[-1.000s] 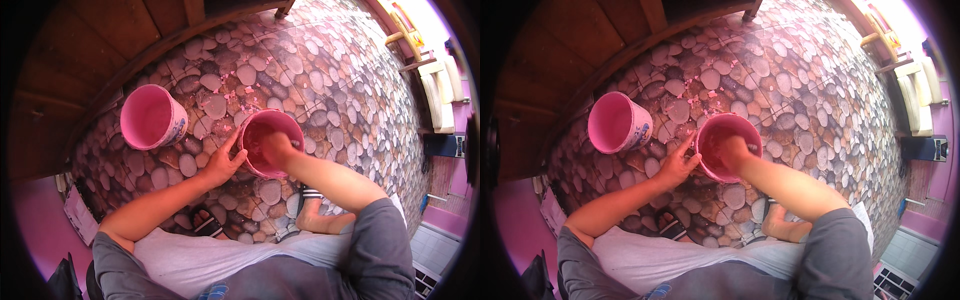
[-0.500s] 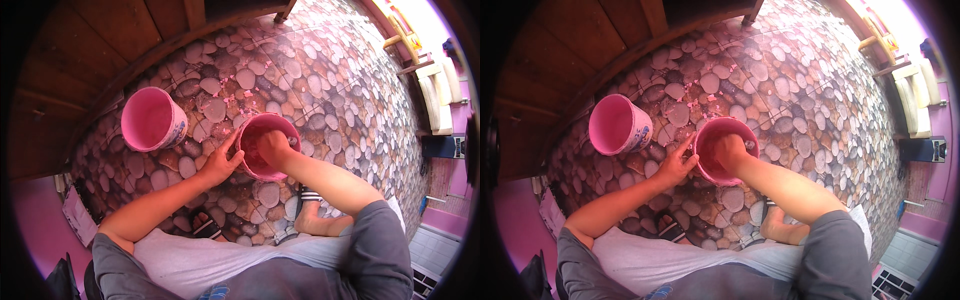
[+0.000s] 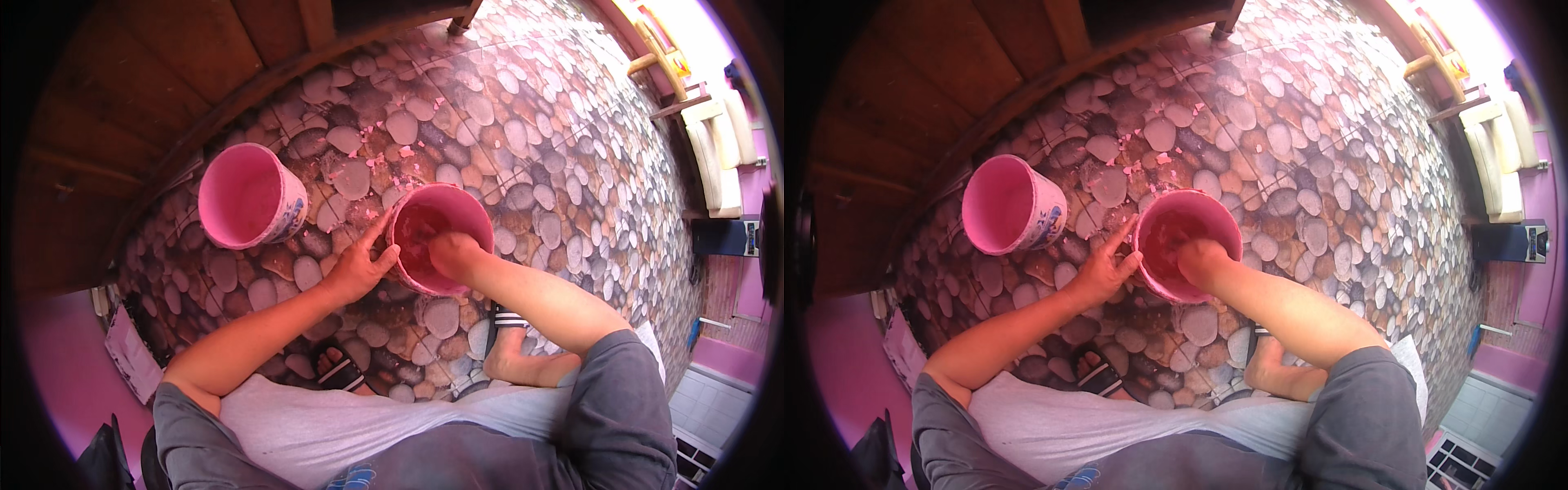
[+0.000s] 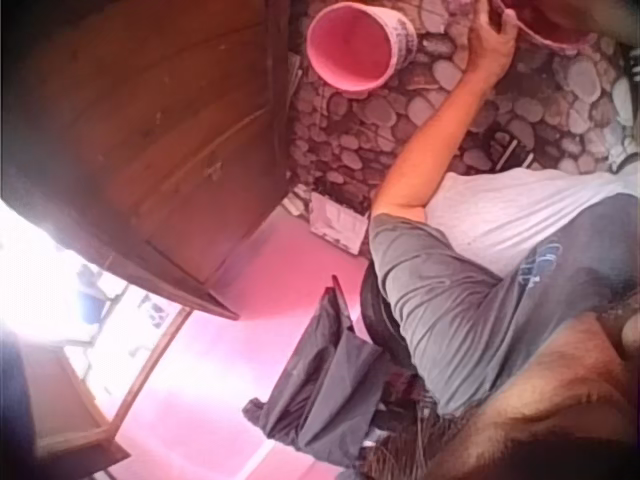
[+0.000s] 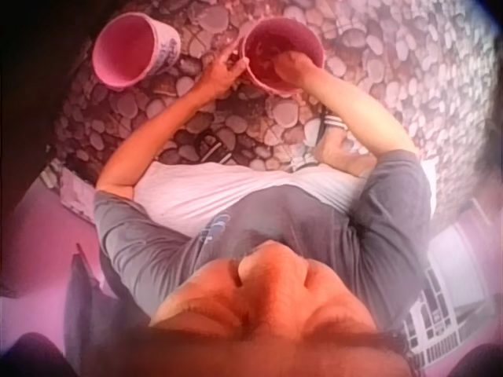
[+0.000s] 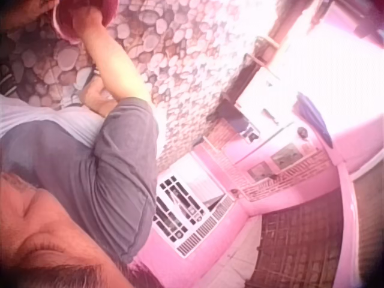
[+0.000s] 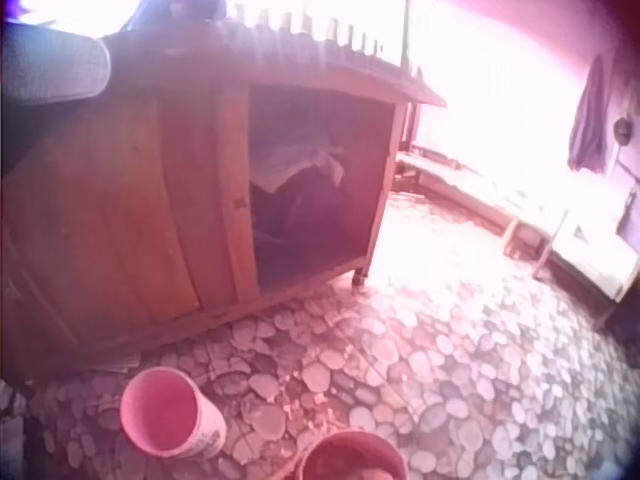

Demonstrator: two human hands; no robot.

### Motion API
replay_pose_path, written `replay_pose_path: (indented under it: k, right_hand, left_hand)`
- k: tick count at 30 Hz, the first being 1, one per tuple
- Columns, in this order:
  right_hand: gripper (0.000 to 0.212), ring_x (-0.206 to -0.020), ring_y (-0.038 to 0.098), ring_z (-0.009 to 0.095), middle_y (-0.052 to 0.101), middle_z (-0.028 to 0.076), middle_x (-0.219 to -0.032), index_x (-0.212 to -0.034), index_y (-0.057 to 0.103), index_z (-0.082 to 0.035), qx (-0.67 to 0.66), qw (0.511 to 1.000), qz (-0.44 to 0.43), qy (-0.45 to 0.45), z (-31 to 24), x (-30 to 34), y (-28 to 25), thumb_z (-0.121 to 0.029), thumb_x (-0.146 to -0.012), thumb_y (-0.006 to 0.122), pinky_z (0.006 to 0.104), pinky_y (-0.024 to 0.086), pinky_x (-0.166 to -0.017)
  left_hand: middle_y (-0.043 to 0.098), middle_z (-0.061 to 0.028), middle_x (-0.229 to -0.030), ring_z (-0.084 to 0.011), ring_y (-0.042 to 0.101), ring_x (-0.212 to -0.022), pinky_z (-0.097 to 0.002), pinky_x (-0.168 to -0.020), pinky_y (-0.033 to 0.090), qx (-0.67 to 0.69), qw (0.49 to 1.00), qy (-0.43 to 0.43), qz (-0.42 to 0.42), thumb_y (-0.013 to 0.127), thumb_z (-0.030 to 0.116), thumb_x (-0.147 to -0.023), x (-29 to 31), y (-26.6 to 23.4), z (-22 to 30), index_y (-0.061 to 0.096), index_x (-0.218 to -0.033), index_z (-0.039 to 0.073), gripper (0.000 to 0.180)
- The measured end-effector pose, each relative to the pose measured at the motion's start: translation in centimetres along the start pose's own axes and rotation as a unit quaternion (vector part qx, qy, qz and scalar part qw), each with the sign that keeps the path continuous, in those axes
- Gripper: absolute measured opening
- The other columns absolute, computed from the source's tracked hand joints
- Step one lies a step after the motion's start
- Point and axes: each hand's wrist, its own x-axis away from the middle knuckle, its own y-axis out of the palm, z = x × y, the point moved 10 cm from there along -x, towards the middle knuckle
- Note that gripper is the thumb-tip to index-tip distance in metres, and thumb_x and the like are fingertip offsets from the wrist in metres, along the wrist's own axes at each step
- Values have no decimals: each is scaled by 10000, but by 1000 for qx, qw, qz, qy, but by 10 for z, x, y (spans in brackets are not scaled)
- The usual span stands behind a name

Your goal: The person mixes red paint in a bucket by hand and using a scraper, occasionally adding more paint from a container.

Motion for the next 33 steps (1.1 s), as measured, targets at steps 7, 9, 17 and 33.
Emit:
replay_pose_path:
  k: [7,9,17,33]
  right_hand:
    - [227,-848,714,283,723,142,-874,-882,731,-54,-3,998,58,30,-8,2,-21,-84,-858,506,368,567,-731]
    - [219,-846,714,283,723,146,-880,-890,724,-53,-7,1000,17,17,-1,1,-7,-85,-858,509,367,567,-731]
    - [264,-878,703,254,716,115,-944,-1027,726,-123,68,995,-77,10,-20,-3,-13,-103,-873,513,370,564,-746]
    - [221,-857,715,279,722,139,-935,-935,729,-75,31,999,-18,14,-13,5,-25,-88,-851,525,372,573,-716]
  left_hand:
    - [313,-140,-1534,-155,456,-1265,-288,-1026,428,-37,999,23,15,577,189,-992,2,-6,7,195,-1550,72,687]
    - [309,-141,-1536,-157,447,-1276,-288,-1035,419,-2,1000,0,8,579,194,-991,2,-2,11,198,-1549,70,687]
    - [306,-162,-1551,-153,475,-1244,-293,-1015,431,2,1000,-2,21,585,235,-988,4,-9,3,217,-1550,93,687]
    - [259,-147,-1570,-115,478,-1219,-262,-998,437,-10,1000,15,9,577,205,-994,-1,-6,-2,180,-1559,95,699]
